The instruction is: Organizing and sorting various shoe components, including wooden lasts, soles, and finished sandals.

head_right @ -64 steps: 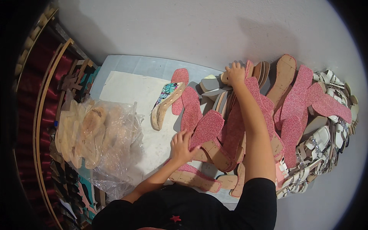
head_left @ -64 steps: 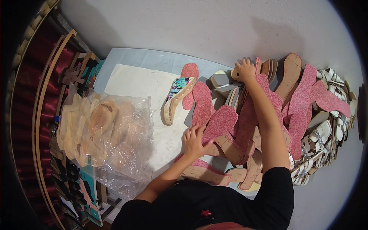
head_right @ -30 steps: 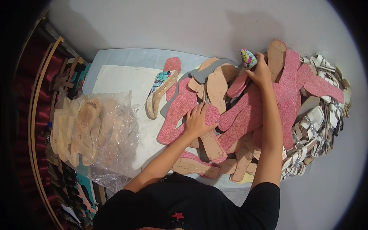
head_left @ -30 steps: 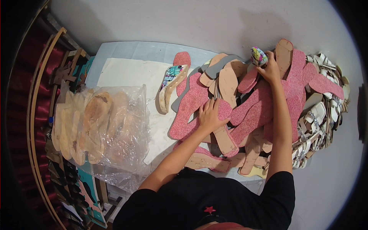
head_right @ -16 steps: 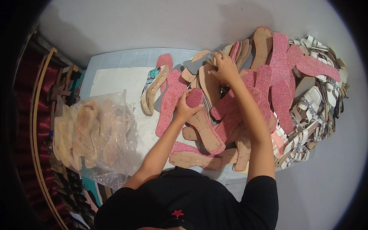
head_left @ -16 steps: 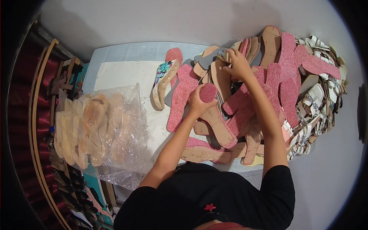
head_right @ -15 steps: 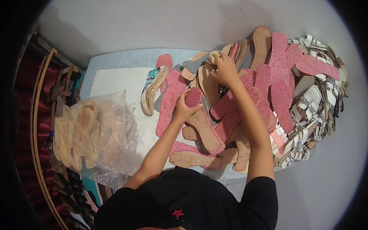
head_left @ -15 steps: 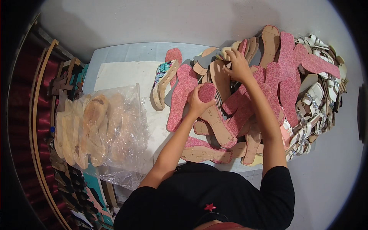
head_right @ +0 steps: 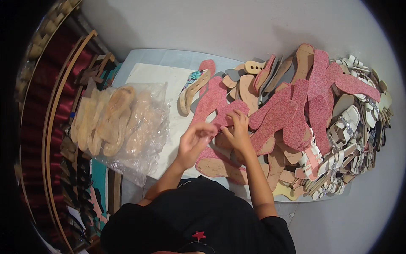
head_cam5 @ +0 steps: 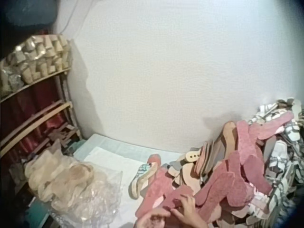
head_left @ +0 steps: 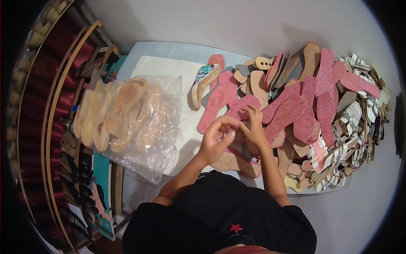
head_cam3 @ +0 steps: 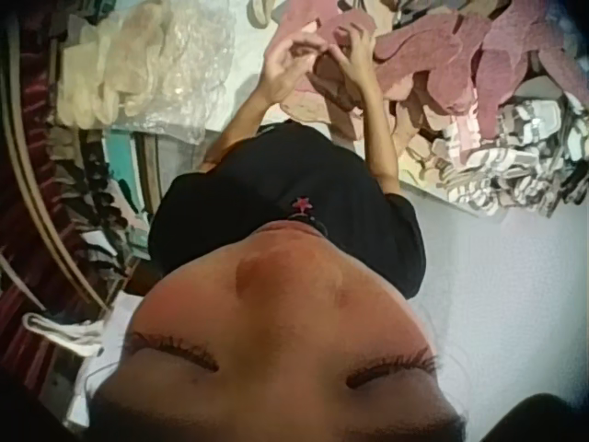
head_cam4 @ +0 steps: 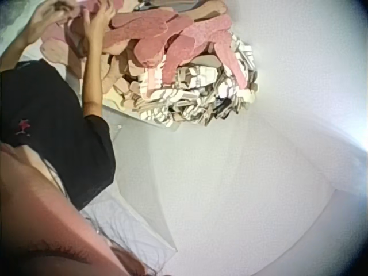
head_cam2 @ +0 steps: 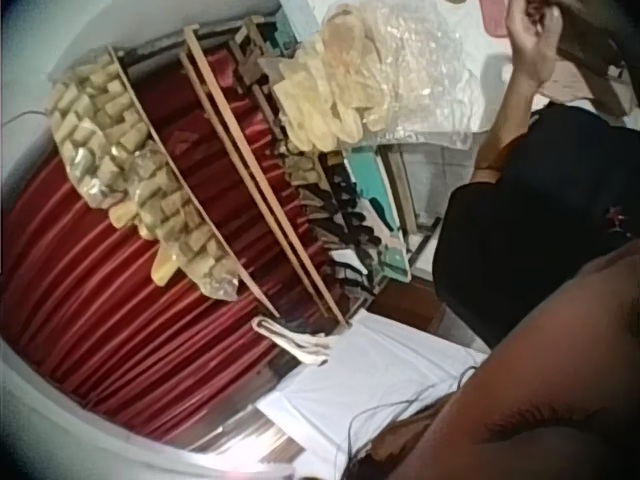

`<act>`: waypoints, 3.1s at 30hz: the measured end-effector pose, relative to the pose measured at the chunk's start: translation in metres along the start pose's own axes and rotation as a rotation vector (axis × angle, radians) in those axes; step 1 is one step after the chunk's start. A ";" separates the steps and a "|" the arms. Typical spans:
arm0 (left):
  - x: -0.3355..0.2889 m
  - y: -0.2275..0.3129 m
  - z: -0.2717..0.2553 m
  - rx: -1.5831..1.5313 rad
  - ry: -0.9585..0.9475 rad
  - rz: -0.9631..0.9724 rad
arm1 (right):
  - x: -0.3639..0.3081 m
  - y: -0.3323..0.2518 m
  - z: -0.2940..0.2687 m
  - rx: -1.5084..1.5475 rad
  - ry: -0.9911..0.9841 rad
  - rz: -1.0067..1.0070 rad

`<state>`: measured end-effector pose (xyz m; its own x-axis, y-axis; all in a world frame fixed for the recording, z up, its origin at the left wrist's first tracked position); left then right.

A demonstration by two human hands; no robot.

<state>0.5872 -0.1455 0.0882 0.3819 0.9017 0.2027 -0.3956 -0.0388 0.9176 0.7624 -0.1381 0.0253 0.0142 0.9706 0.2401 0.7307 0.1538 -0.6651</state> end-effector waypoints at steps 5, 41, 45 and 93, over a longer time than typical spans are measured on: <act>-0.072 0.083 -0.047 0.209 -0.021 0.377 | -0.014 -0.033 0.017 0.080 -0.012 -0.074; -0.084 0.056 -0.163 1.385 0.129 0.148 | 0.038 -0.118 0.200 0.855 0.225 0.033; -0.053 0.032 -0.166 1.563 -0.064 0.311 | -0.035 -0.078 0.161 0.586 0.390 0.211; -0.192 0.028 -0.242 1.764 0.539 0.005 | 0.087 -0.186 0.236 -0.356 -0.079 -0.326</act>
<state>0.3008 -0.2157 -0.0072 -0.0332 0.9097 0.4140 0.9685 -0.0730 0.2380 0.4664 -0.0384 0.0031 -0.2962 0.8955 0.3323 0.8767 0.3929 -0.2774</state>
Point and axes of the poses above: each hand's wrist, its own x-axis towards the middle knuckle, its own z-axis out of the palm, y = z × x, the point moved 2 cm from there along x, towards the middle knuckle, and after that the axes turned 2 degrees about x, right-handed, at the moved point
